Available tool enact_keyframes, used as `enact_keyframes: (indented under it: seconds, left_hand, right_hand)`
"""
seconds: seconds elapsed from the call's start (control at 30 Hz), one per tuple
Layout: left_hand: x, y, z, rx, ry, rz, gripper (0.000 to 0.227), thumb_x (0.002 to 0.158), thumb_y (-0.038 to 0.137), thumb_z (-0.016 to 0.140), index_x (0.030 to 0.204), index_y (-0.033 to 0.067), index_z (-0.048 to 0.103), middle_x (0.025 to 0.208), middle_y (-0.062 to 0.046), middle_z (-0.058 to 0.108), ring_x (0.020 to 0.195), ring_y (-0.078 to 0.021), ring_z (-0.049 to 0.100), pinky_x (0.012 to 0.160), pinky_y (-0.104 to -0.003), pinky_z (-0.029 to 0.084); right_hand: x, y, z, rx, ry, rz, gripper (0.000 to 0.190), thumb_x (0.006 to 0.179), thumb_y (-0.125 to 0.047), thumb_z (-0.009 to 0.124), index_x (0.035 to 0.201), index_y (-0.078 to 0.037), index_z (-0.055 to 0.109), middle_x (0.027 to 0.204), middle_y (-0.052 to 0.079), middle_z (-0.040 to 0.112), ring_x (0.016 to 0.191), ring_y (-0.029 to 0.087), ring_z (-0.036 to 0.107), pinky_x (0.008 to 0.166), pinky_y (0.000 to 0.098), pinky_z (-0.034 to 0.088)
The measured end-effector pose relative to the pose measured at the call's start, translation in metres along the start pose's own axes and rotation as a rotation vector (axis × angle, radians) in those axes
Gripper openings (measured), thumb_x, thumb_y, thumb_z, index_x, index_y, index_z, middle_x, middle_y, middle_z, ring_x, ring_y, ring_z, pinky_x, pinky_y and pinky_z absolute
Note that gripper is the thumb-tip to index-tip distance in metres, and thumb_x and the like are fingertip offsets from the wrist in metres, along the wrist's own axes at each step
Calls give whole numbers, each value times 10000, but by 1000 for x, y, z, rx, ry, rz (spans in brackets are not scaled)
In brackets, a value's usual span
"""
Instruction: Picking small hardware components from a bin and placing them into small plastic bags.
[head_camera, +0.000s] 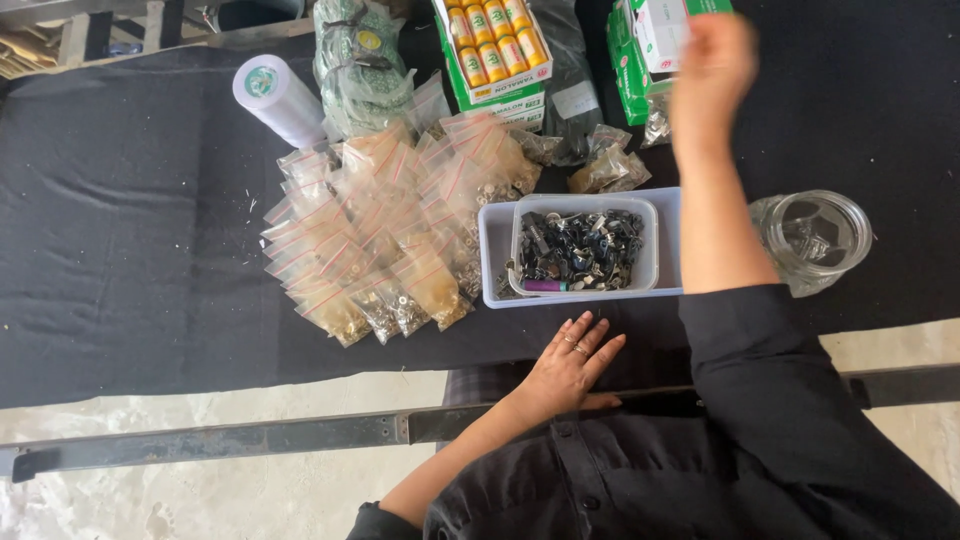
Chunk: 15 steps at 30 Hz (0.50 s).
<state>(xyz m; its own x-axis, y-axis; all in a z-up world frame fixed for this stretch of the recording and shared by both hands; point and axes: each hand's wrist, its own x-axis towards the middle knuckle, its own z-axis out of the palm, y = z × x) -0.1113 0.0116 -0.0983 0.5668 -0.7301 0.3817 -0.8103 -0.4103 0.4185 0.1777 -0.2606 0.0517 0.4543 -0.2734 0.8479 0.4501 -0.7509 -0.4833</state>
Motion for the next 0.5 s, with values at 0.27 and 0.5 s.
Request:
enact_keyframes:
  seconds: [0.27, 0.5]
  left_hand:
    - [0, 2, 3, 25, 93, -8, 930, 816, 670, 659, 1559, 145, 465, 1503, -206, 550, 1488, -433, 418, 1216, -555, 343]
    - [1, 2, 7, 69, 243, 9, 907, 781, 694, 640, 1531, 194, 542, 1409, -160, 631, 1424, -404, 512, 1197, -508, 380]
  right_hand:
    - [-73, -21, 101, -153, -1170, 356, 407, 1026, -264, 591, 1377, -64, 639, 1401, 172, 619, 1307, 355, 576, 1080, 490, 451]
    - [-99, 7, 119, -264, -1240, 309, 454, 1003, -340, 649, 1393, -107, 661, 1364, 165, 673, 1287, 361, 609, 1059, 474, 491]
